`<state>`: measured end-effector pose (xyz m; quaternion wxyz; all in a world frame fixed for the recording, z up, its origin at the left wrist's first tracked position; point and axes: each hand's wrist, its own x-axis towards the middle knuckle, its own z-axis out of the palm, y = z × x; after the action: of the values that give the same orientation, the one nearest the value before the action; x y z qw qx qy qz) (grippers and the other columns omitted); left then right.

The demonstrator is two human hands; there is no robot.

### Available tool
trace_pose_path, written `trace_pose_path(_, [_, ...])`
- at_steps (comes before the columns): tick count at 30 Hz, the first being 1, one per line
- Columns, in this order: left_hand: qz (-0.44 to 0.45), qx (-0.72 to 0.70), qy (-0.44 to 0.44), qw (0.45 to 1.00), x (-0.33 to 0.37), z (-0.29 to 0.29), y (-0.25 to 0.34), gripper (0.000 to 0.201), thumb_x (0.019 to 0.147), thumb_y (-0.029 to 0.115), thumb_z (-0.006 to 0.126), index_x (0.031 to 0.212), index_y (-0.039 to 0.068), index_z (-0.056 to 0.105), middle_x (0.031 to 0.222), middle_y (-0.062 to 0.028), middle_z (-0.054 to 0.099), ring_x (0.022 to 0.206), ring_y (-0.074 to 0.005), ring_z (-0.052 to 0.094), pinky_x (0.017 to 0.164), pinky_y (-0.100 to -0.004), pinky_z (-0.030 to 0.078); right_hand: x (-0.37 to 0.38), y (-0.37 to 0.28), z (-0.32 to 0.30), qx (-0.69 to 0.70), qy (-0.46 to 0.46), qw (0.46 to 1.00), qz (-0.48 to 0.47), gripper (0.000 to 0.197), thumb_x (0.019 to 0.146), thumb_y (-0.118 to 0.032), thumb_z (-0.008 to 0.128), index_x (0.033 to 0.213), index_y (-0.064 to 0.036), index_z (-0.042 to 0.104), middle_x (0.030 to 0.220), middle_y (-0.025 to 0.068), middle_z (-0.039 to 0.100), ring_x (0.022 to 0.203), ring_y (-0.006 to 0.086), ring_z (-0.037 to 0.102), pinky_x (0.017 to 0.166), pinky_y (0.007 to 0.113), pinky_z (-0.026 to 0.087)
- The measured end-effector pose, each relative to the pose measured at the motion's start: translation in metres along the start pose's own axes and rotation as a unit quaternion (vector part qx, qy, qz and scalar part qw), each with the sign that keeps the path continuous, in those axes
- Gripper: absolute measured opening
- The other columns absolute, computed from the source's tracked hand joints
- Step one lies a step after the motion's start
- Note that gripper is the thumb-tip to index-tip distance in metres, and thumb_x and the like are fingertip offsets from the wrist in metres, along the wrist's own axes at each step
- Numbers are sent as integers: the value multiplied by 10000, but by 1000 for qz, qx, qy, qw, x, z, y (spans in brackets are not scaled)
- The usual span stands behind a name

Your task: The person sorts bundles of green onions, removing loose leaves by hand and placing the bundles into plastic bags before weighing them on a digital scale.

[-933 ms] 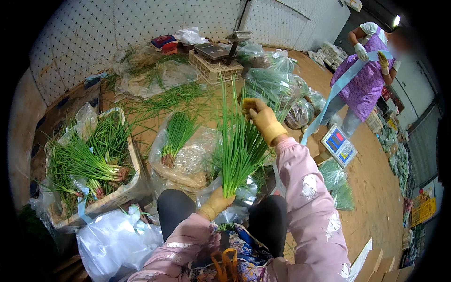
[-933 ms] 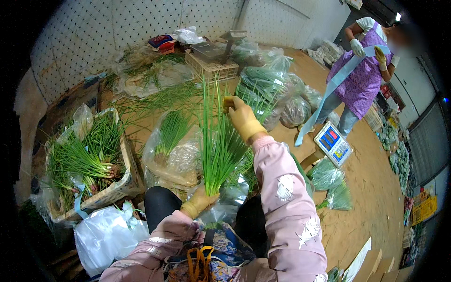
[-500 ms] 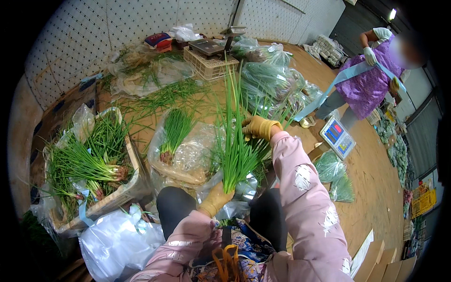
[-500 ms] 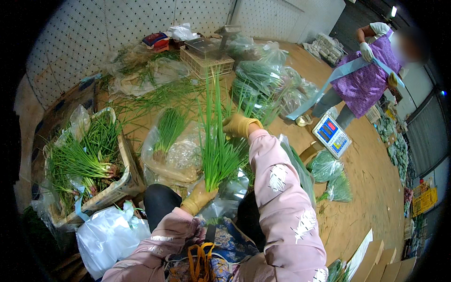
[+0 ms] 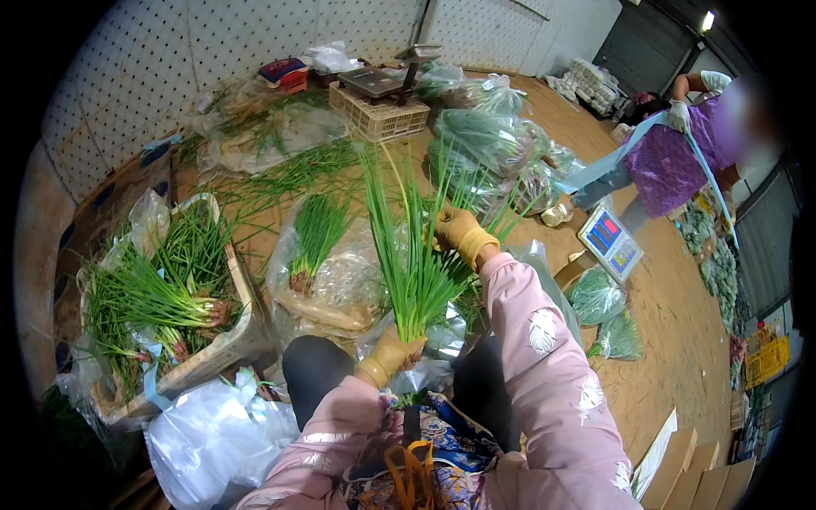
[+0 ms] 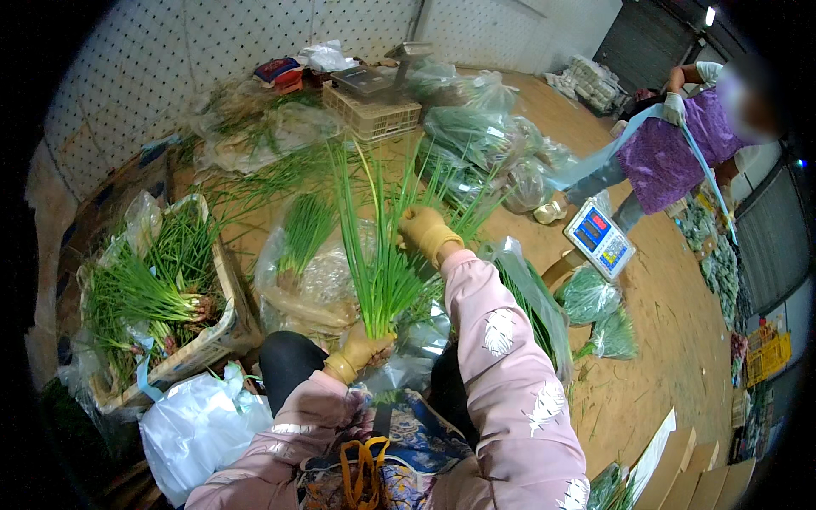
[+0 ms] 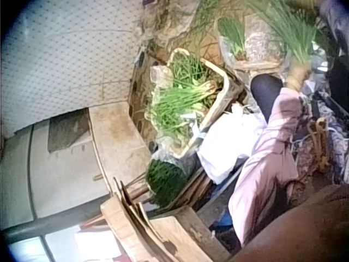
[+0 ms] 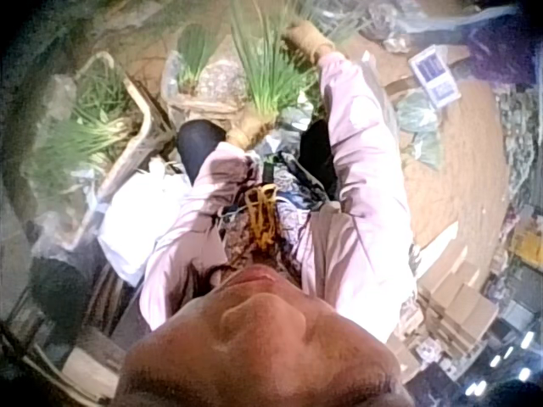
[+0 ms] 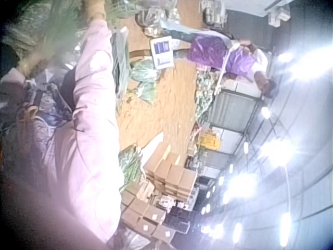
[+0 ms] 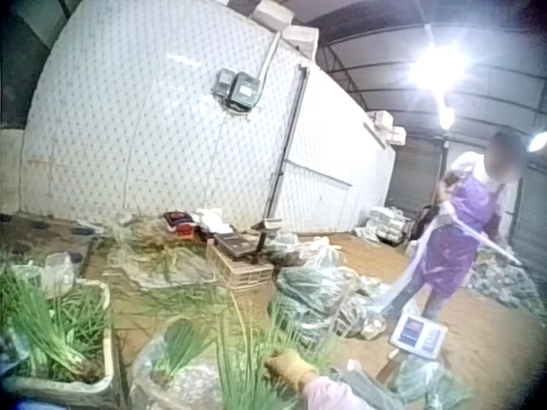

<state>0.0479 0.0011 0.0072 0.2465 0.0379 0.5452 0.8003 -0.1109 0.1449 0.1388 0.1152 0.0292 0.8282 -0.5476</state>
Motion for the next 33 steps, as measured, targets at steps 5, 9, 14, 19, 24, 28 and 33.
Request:
trace_pose_path(5, [-56, -64, -13, 996, 2, -9, 9, 145, 766, 77, 599, 843, 50, 480, 592, -39, 498, 412, -104, 445, 332, -234, 338, 21, 0, -13, 140, 94, 985, -25, 86, 817, -109, 535, 822, -37, 488, 650, 79, 554, 516, 174, 541, 456, 282, 459])
trace_pose_path(9, [23, -12, 59, 998, -2, -1, -4, 102, 772, 85, 573, 806, 56, 482, 503, -28, 463, 334, -76, 364, 298, -212, 272, 19, -46, -61, 306, 112, 940, -100, 90, 831, -91, 544, 847, -44, 468, 740, 108, 587, 563, 192, 554, 497, 289, 478])
trace_pose_path(14, [77, 94, 102, 987, 6, 0, 1, 89, 751, 91, 575, 783, 42, 508, 545, -21, 495, 394, -98, 438, 338, -234, 312, 25, -46, -88, -146, 166, 975, -5, 254, 803, -231, 598, 793, 4, 502, 675, 139, 597, 530, 194, 578, 476, 302, 453])
trace_pose_path(19, [70, 247, 136, 957, -2, 0, 17, 239, 751, 106, 556, 968, 16, 511, 766, -81, 559, 654, -170, 520, 593, -296, 424, -12, -70, -28, -97, 238, 941, -219, 237, 792, -252, 608, 862, -29, 576, 639, 61, 580, 515, 117, 534, 482, 244, 430])
trace_pose_path(24, [111, 227, 135, 958, 5, 1, -1, 331, 766, 141, 521, 1077, 28, 499, 930, -159, 579, 858, -259, 544, 770, -328, 421, -6, -19, 17, -466, 36, 850, -244, 278, 829, -311, 515, 1034, -132, 573, 739, 90, 633, 649, 216, 615, 607, 321, 484])
trace_pose_path(28, [100, 273, 133, 947, 4, 0, 2, 325, 770, 147, 504, 1078, 42, 500, 956, -187, 571, 890, -327, 538, 781, -354, 418, -5, -10, 14, -421, 23, 902, -96, 287, 816, -326, 494, 1011, -136, 587, 918, 149, 608, 857, 309, 577, 749, 391, 456])
trace_pose_path(33, [98, 290, 137, 942, 2, -8, 1, 309, 779, 175, 492, 1062, 51, 507, 944, -185, 571, 889, -343, 533, 782, -370, 417, 0, -13, 16, -364, 17, 929, -61, 283, 785, -309, 529, 959, -100, 607, 907, 154, 609, 852, 316, 576, 745, 393, 457])
